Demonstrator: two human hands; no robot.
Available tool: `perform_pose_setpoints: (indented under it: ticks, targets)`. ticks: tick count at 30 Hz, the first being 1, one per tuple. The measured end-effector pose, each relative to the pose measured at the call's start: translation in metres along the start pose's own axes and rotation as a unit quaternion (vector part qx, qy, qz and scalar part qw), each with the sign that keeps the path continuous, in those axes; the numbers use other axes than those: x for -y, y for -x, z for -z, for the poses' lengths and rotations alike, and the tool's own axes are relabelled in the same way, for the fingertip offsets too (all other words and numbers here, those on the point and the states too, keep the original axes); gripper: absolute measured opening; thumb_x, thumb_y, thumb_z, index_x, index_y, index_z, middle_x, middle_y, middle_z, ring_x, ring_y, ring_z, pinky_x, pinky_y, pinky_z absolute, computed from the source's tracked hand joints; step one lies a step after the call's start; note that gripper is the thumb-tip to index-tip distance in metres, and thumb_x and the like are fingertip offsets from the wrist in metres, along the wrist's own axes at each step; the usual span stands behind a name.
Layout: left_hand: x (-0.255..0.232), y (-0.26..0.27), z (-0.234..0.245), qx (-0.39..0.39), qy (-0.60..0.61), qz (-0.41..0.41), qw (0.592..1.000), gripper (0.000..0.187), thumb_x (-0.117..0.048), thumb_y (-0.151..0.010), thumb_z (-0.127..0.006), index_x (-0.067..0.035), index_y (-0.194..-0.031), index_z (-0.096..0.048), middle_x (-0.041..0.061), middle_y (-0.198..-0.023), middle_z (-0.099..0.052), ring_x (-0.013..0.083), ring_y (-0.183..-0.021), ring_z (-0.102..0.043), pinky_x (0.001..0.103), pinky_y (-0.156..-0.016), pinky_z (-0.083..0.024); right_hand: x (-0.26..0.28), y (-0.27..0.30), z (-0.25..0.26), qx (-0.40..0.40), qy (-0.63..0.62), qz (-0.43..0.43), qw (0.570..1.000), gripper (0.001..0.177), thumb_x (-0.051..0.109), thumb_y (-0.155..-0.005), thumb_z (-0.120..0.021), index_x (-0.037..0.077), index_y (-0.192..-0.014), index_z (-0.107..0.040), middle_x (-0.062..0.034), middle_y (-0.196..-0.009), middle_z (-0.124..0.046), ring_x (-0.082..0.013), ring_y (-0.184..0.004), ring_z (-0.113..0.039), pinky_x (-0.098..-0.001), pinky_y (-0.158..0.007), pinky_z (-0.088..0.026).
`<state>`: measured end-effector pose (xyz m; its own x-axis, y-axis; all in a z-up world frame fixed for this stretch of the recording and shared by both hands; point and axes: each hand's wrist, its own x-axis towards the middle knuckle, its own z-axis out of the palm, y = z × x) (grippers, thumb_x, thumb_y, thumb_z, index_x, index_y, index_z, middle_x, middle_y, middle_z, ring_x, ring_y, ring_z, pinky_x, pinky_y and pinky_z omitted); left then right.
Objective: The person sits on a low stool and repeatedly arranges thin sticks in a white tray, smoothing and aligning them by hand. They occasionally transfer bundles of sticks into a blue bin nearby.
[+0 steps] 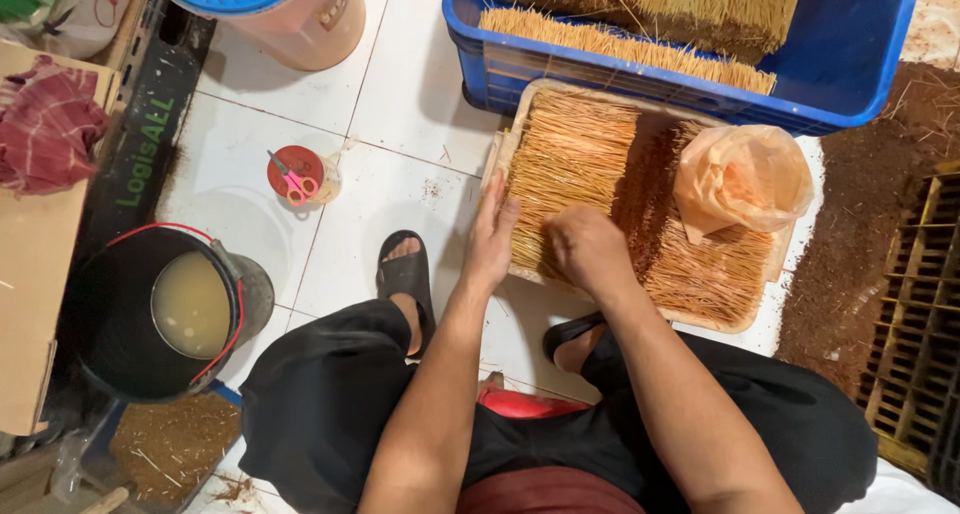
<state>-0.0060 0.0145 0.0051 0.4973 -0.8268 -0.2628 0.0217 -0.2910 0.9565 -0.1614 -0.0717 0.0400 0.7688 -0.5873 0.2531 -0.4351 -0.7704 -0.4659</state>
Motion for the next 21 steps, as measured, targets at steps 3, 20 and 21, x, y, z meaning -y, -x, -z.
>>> perform_pose_setpoints:
  ticks: [3, 20, 21]
  targets:
    - [-0.006, -0.001, 0.001, 0.01, 0.039, -0.019, 0.999, 0.081, -0.066, -0.101, -0.04, -0.019, -0.164, -0.023, 0.017, -0.168, -0.033, 0.0301, -0.155, -0.033, 0.043, -0.124, -0.029, 0.006, -0.011, 0.003, 0.011, -0.013, -0.061, 0.998, 0.015, 0.017, -0.093, -0.069, 0.01, -0.105, -0.075, -0.0114, -0.098, -0.073, -0.03, -0.095, -0.069, -0.0443, -0.087, -0.056]
    - [-0.017, -0.072, -0.006, -0.01, 0.101, -0.056, 0.993, 0.078, -0.056, -0.103, -0.048, -0.011, -0.163, -0.026, 0.02, -0.164, -0.038, 0.0299, -0.152, -0.039, 0.042, -0.121, -0.037, -0.048, -0.052, -0.004, 0.014, 0.073, -0.065, 0.995, 0.018, 0.012, -0.093, -0.067, 0.01, -0.109, -0.073, -0.0126, -0.104, -0.069, -0.0318, -0.104, -0.067, -0.0425, -0.089, -0.057]
    - [-0.016, -0.075, -0.006, -0.012, 0.112, -0.06, 0.992, 0.078, -0.056, -0.104, -0.048, -0.01, -0.163, -0.026, 0.02, -0.164, -0.038, 0.0303, -0.152, -0.04, 0.043, -0.121, -0.038, -0.047, -0.059, 0.0, -0.03, 0.051, -0.062, 0.996, 0.019, 0.014, -0.093, -0.069, 0.008, -0.111, -0.072, -0.0137, -0.106, -0.069, -0.033, -0.105, -0.066, -0.0427, -0.09, -0.057]
